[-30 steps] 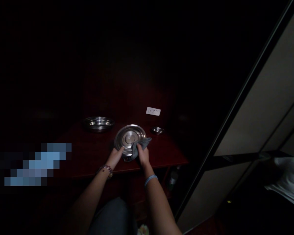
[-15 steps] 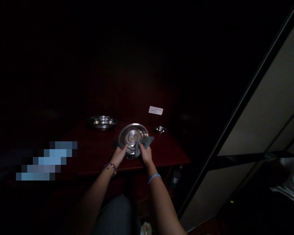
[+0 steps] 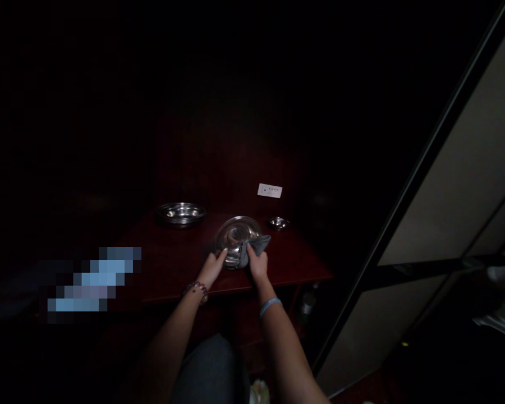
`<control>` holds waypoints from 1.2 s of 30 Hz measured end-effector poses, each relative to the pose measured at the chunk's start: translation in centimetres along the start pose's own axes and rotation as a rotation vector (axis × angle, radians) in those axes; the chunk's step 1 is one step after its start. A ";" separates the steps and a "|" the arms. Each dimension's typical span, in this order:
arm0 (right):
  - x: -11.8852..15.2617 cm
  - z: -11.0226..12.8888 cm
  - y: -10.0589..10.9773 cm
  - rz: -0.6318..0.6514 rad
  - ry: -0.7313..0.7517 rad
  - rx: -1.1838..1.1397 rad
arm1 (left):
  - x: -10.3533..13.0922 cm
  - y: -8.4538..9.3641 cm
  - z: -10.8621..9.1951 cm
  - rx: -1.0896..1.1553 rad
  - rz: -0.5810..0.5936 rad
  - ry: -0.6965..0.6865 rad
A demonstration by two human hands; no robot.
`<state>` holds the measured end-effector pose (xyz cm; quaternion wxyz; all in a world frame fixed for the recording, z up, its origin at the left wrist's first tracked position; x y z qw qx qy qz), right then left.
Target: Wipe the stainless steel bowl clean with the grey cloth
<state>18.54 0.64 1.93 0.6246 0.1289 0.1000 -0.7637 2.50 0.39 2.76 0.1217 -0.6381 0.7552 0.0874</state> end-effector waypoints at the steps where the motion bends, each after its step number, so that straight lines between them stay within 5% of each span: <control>1: 0.1 0.1 0.1 -0.029 0.001 -0.001 | 0.1 0.0 0.0 0.004 0.006 0.018; 9: 0.2 0.2 0.5 -0.075 0.002 -0.007 | -0.1 -0.6 0.6 0.004 0.149 -0.018; 19: -0.2 -0.3 -0.6 0.182 0.041 -0.087 | -0.7 0.1 1.3 -0.009 0.074 -0.020; 36: -0.5 -0.9 -0.5 0.217 0.004 -0.115 | -0.9 0.4 1.7 -0.088 0.032 -0.004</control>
Point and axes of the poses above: each hand's wrist, its own x-axis away from the middle knuckle, its own y-axis out of the back of the hand, z = x × y, the point moved 3 cm from there along -x, towards the middle knuckle, and after that the axes turned 13 degrees about z, right-handed, at the moved point
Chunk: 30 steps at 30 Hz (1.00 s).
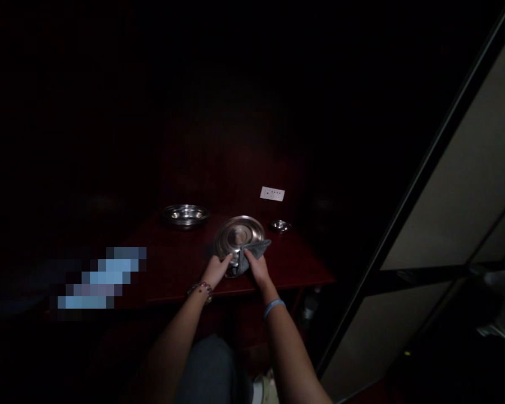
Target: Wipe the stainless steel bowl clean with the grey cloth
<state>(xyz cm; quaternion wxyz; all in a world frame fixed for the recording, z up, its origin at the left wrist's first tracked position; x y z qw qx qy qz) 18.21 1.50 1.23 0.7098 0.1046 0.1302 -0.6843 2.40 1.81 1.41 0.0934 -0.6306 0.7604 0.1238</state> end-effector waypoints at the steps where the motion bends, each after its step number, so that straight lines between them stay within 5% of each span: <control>1: 0.1 0.1 0.0 -0.014 -0.003 0.007 | 0.0 -0.1 -0.1 -0.004 0.009 -0.009; 30: -0.3 -0.7 0.4 -0.101 -0.025 0.174 | 0.6 -0.2 -1.4 -0.031 0.056 -0.036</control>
Point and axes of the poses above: each hand's wrist, its own x-axis away from the middle knuckle, its own y-axis out of the back of the hand, z = x × y, the point moved 3 cm from there along -x, towards the middle knuckle, and after that the axes turned 13 degrees about z, right-handed, at the moved point
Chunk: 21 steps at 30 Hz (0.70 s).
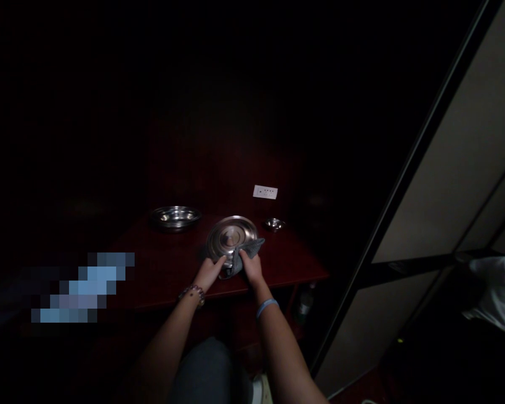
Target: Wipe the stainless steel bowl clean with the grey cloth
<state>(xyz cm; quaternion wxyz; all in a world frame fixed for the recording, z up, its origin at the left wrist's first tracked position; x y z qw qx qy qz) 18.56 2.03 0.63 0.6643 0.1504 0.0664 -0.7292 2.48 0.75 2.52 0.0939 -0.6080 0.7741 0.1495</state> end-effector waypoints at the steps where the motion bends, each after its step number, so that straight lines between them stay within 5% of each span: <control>1: 0.0 0.0 0.0 -0.001 0.000 -0.004 | 0.0 0.0 0.0 -0.001 0.002 -0.004; 21: 1.0 1.2 0.0 -0.050 -0.021 0.049 | -0.1 -0.1 0.6 0.006 -0.003 -0.023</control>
Point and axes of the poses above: each hand's wrist, its own x-axis away from the middle knuckle, its own y-axis out of the back of the hand, z = x × y, the point moved 3 cm from there along -x, towards the middle knuckle, and after that the axes turned 13 degrees about z, right-handed, at the moved point
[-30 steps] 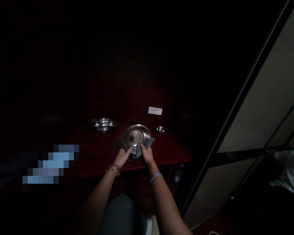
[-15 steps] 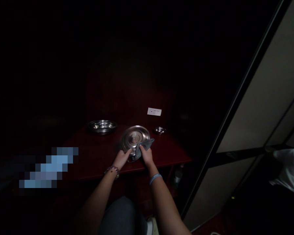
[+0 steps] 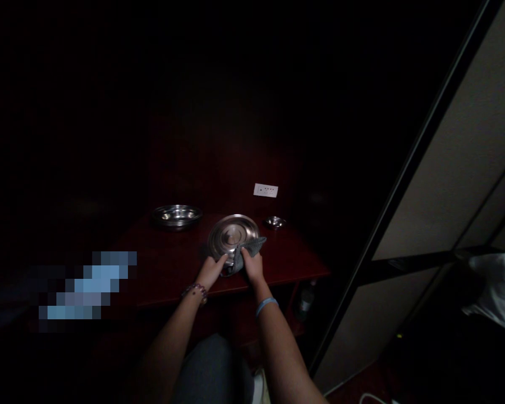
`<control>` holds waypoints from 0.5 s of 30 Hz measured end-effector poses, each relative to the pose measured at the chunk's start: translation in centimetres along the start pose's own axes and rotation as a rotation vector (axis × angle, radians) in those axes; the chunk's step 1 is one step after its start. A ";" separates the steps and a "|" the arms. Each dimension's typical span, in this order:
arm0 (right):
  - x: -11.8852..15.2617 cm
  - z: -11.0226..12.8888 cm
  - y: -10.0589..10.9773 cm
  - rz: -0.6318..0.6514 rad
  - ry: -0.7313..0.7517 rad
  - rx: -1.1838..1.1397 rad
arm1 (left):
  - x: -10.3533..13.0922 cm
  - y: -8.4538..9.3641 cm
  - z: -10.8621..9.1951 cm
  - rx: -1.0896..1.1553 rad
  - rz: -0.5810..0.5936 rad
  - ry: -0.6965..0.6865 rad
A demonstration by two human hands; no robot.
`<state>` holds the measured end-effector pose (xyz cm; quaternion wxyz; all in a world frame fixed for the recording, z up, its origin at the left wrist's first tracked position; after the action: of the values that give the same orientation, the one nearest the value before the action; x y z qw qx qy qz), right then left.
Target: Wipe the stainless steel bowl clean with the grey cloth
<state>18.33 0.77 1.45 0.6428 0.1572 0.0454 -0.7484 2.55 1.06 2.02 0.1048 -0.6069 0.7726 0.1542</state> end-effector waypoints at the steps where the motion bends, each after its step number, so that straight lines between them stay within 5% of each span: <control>1: 0.0 0.0 0.0 -0.001 0.001 0.004 | 0.0 0.0 0.1 -0.006 0.004 -0.004; 15: 0.0 0.1 0.0 -0.002 -0.005 0.006 | 0.1 0.1 -0.1 -0.022 -0.015 0.069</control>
<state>18.30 0.76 1.57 0.6416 0.1572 0.0418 -0.7496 2.42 0.91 2.11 0.0726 -0.6188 0.7694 0.1410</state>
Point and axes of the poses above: each hand's wrist, its own x-axis away from the middle knuckle, its own y-axis out of the back of the hand, z = x × y, the point moved 3 cm from there along -x, towards the middle knuckle, and after that the axes turned 13 degrees about z, right-handed, at the moved point
